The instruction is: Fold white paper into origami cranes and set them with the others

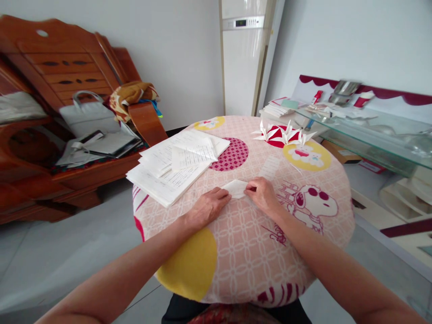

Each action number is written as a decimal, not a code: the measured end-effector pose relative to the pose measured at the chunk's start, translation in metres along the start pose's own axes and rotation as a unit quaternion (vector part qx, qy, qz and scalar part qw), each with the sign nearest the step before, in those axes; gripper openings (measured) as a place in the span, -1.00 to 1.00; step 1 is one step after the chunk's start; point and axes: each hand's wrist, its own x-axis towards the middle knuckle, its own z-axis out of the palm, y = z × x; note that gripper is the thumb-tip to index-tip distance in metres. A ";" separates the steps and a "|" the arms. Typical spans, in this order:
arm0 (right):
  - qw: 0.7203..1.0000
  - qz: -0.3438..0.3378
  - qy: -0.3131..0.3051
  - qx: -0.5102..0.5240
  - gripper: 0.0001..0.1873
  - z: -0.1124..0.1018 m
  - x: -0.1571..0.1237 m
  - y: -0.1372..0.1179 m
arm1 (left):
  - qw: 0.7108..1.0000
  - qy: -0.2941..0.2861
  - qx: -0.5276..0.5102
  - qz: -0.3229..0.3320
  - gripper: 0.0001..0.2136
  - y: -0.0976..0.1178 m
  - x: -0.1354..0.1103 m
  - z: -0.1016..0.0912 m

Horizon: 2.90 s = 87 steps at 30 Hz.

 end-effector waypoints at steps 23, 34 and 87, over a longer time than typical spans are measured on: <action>0.997 0.060 0.024 0.043 -0.66 -0.005 -0.003 0.000 | 0.852 0.116 -0.432 -0.273 -0.82 -0.018 0.071 0.002; 0.904 0.139 -0.030 0.403 -0.73 -0.011 0.000 -0.003 | 0.720 0.211 -0.583 -0.312 -0.71 0.014 0.074 0.003; 0.945 0.034 -0.258 0.200 -0.75 -0.027 0.012 0.012 | 0.934 0.222 -0.252 -0.120 -0.82 0.024 0.026 -0.002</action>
